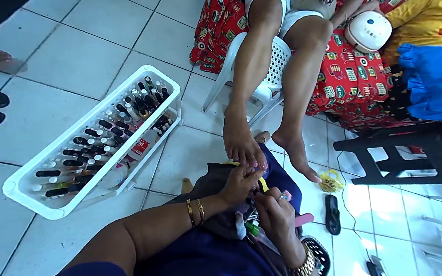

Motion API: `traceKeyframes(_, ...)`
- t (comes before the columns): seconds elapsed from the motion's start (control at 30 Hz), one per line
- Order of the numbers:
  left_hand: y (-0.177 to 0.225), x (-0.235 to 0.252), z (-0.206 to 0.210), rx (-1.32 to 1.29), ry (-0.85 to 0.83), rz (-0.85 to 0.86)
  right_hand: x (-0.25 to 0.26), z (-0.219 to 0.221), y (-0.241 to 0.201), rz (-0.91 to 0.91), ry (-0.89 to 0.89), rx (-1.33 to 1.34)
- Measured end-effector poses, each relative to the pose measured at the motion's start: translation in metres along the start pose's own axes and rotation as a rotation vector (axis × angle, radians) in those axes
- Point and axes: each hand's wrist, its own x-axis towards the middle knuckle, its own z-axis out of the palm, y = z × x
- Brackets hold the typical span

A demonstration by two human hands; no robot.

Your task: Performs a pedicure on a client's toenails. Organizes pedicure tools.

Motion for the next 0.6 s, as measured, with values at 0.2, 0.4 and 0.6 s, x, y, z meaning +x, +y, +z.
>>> traceKeyframes(0.2,-0.0027,0.0009,-0.0033,0.080,0.014,-0.020,-0.0014,-0.0026,-0.0091,0.264,-0.035,0.146)
traceKeyframes(0.4,-0.0052,0.0021,-0.0021,0.013,0.015,0.009,-0.0030,-0.0009,-0.0009,0.100,0.005,0.108)
traceKeyframes(0.6,-0.0062,0.0024,-0.0012,0.027,0.018,0.030,-0.0018,0.0003,-0.0025,0.079,0.010,0.077)
